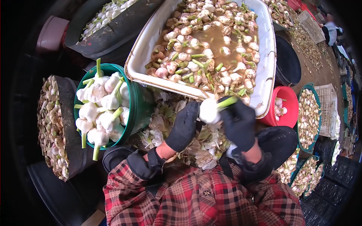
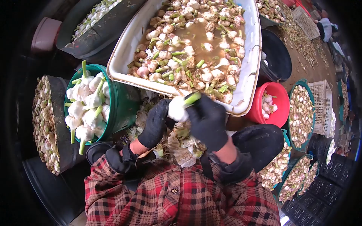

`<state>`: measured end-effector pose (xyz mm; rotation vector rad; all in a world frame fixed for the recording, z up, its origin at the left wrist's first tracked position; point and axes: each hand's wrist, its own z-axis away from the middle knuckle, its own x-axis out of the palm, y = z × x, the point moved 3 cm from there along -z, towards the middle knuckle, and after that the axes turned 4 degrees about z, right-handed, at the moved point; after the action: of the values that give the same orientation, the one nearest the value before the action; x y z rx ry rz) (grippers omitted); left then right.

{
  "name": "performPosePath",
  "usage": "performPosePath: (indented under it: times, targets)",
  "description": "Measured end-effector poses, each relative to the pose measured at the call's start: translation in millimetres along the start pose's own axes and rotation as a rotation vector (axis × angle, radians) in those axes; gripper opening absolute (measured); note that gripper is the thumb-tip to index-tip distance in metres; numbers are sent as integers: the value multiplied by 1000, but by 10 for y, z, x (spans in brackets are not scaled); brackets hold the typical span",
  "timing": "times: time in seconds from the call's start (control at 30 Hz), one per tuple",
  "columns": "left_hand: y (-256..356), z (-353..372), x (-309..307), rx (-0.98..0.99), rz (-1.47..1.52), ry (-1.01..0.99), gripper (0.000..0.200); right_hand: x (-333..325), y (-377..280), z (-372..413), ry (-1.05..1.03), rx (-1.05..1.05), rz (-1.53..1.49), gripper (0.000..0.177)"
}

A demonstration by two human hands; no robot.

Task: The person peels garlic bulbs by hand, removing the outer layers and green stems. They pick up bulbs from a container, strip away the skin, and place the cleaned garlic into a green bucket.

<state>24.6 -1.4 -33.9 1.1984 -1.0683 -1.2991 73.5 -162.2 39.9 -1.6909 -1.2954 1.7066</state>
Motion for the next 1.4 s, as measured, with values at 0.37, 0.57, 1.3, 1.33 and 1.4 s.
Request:
performPosePath:
  times: [0.37, 0.57, 1.3, 1.33, 1.4]
  targets:
    - [-158, 262, 332, 160, -624, -674, 43, -2321, 972, -1305, 691, 102, 880, 34]
    - [-83, 210, 308, 187, -653, -681, 38, -224, 861, -1324, -474, -551, 646, 67]
    - [-199, 307, 355, 266, -798, -721, 32, -302, 1178, -1859, -545, -287, 572, 17]
    - [-200, 298, 356, 266, -795, -724, 32, -349, 1196, -1784, -546, -283, 572, 17]
    - [-205, 289, 363, 277, -814, -722, 31, -336, 1206, -1523, -861, -462, 543, 29]
